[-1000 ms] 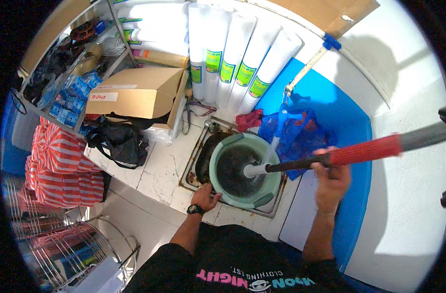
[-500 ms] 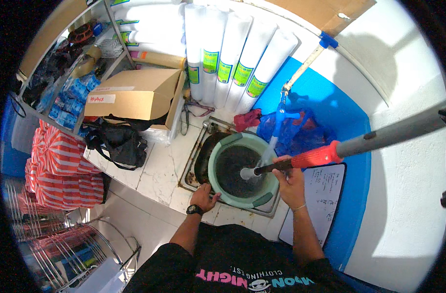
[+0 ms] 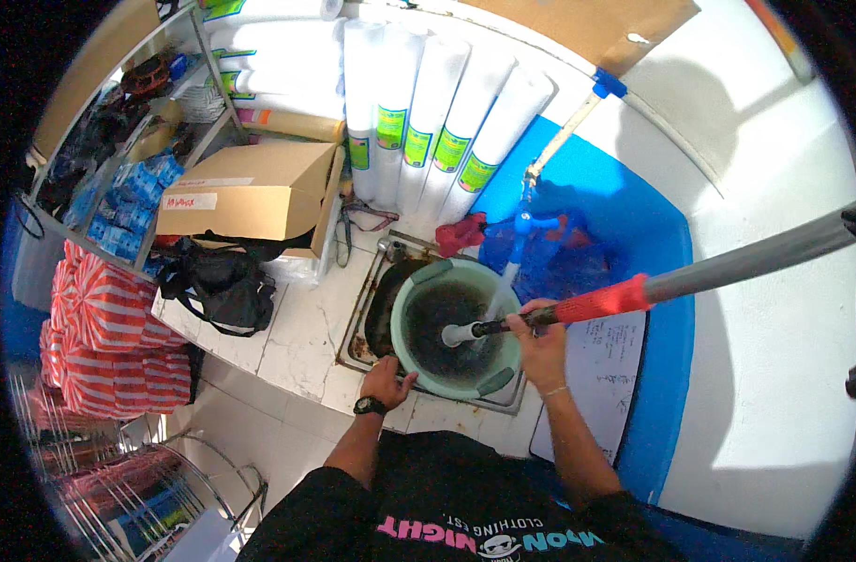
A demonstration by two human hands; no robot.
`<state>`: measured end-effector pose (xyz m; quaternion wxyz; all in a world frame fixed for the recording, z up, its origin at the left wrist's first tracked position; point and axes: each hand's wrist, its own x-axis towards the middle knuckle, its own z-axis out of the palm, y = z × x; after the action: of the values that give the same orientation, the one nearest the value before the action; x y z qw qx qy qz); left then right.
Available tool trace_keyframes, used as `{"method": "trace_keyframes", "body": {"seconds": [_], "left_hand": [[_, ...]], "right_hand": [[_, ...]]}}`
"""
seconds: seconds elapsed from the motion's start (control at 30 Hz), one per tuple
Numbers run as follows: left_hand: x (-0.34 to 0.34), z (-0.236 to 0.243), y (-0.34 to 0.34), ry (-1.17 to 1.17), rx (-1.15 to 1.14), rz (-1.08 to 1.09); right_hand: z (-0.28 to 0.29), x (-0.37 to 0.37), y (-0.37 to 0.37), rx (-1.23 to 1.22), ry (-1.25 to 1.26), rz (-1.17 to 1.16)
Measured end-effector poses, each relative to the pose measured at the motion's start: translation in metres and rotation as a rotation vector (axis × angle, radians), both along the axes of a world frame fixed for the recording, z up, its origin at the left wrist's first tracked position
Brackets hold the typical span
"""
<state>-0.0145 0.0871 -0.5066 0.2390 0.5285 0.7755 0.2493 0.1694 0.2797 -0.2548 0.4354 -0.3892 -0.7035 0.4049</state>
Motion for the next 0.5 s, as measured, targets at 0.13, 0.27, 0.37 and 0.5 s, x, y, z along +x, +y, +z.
{"method": "trace_keyframes", "body": {"seconds": [0.13,0.27,0.37,0.5], "left_hand": [[-0.003,0.004,0.001,-0.05,0.007,0.013],[-0.008,0.032,0.013,-0.189,-0.159,0.037],[-0.002,0.09,0.054,-0.053,0.283,0.235],[0.012,0.192,0.177,-0.046,0.768,0.026]], "right_hand": [[-0.03,0.015,-0.01,-0.257,0.144,0.013],[-0.03,0.041,-0.013,-0.263,0.142,-0.019],[-0.032,0.054,-0.017,-0.248,0.025,-0.05],[-0.044,0.059,-0.022,-0.275,0.004,-0.15]]}}
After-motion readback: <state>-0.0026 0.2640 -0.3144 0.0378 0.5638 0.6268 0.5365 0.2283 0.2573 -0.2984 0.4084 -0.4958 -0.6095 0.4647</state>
